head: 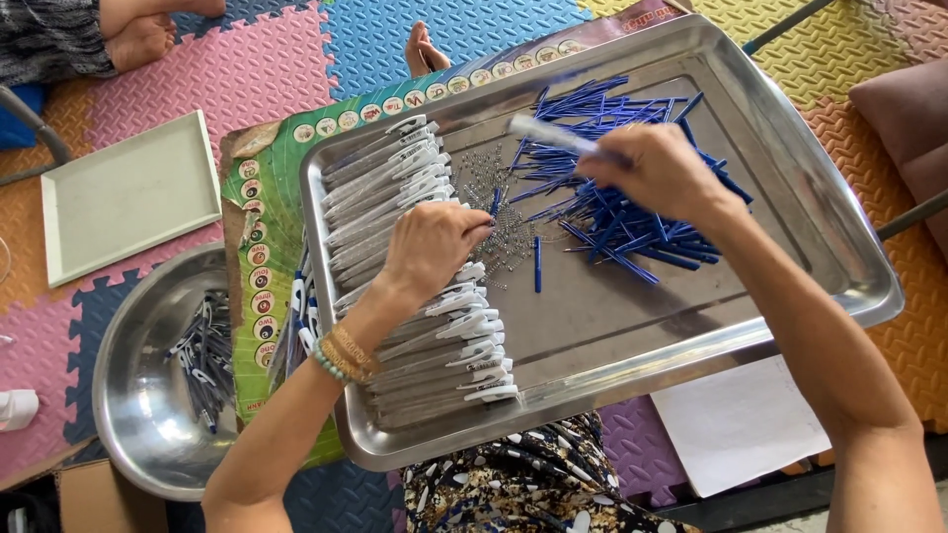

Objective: The person assembles ballpoint pens by inserting blue ink refills into white plastic pen barrels and snapping them together, handling the components one at a time from a metal tray.

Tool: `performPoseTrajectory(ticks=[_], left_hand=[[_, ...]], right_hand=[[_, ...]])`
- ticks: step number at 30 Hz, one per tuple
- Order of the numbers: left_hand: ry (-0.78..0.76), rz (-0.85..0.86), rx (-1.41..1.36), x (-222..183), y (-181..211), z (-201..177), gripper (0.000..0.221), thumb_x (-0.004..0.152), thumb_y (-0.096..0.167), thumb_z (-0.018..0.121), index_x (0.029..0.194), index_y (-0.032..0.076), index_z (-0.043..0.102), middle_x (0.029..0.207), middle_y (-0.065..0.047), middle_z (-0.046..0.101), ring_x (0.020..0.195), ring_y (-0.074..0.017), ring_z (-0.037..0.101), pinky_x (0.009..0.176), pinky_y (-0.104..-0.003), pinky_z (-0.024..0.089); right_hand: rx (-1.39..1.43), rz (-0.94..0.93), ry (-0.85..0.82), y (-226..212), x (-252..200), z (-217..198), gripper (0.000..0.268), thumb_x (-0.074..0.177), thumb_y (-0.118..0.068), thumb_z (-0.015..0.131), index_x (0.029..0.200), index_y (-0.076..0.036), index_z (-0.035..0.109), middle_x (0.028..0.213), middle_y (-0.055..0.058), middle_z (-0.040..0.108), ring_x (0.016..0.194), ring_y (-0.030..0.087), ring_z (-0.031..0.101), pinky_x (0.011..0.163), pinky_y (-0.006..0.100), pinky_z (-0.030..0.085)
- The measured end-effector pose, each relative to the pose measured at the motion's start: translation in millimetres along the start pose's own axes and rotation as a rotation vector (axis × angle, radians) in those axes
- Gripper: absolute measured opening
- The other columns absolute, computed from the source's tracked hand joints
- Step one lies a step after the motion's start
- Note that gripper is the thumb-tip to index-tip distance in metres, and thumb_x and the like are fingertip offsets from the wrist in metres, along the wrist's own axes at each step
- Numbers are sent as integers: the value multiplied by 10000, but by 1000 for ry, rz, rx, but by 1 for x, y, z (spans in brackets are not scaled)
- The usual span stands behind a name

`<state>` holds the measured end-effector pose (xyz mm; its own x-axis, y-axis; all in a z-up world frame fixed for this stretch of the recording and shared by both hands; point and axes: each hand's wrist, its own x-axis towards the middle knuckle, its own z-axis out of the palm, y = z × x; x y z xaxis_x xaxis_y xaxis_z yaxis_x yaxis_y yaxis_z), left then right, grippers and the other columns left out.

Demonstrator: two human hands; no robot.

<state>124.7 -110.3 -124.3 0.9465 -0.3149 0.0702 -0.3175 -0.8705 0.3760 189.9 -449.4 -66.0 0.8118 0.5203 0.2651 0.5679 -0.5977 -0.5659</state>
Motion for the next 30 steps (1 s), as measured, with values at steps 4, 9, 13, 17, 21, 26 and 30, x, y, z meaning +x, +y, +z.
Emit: performPoseTrajectory(ticks=[4,9,13,17,21,26,30], left_hand=[[48,-20,84,-3,6,-30,160,1111,409,667,1165,360,810,1068,28,829,1006,-198,805,869,-408,656],[309,-69,114,-88,-56,-114,405,1044,134,772,1445,78,758,1291,-170,809,1070,-296,781,1015,-438,605],[14,-473,37,-166,-99,-121,518,1060,217,696,1534,18,629,1395,-267,717,1175,-371,737,1071,-492,609],[-250,-741,21,-183,-101,-112,492,1080,353,634,1514,123,639,1330,-173,732,1198,-342,733,1093,-509,600],[-336,-696,116,-179,-108,-96,278,1094,189,589,1341,119,696,1013,-100,791,807,-230,785,778,-354,710],[-280,-713,141,-178,-103,-91,349,1060,109,604,1400,75,671,891,-91,766,697,-216,757,708,-337,709],[-194,-760,69,-179,-94,-103,309,1113,245,617,1386,120,688,1200,-133,790,1006,-291,801,953,-451,679]], right_hand=[[-91,34,89,49,15,-8,254,1136,-296,825,971,-104,796,826,85,771,880,343,752,861,440,561],[-257,155,132,59,-4,-20,511,1329,-358,568,1066,53,721,1038,213,697,924,370,637,814,525,445],[161,356,214,-7,-17,-32,522,1299,-380,379,1164,-50,761,1282,173,750,1222,277,702,1070,482,580],[298,309,216,-30,-26,-24,661,1326,-539,256,1131,-69,678,953,50,613,814,141,551,691,293,456],[419,376,187,-57,-25,-10,491,1321,-417,347,1062,-113,634,823,-13,545,688,102,495,580,252,434],[500,246,95,-72,-31,2,270,1251,-250,537,1032,-137,647,912,5,646,704,93,555,593,232,494],[793,186,20,-76,-37,19,256,1105,-306,712,958,-107,780,726,-3,628,542,70,456,456,176,387]])
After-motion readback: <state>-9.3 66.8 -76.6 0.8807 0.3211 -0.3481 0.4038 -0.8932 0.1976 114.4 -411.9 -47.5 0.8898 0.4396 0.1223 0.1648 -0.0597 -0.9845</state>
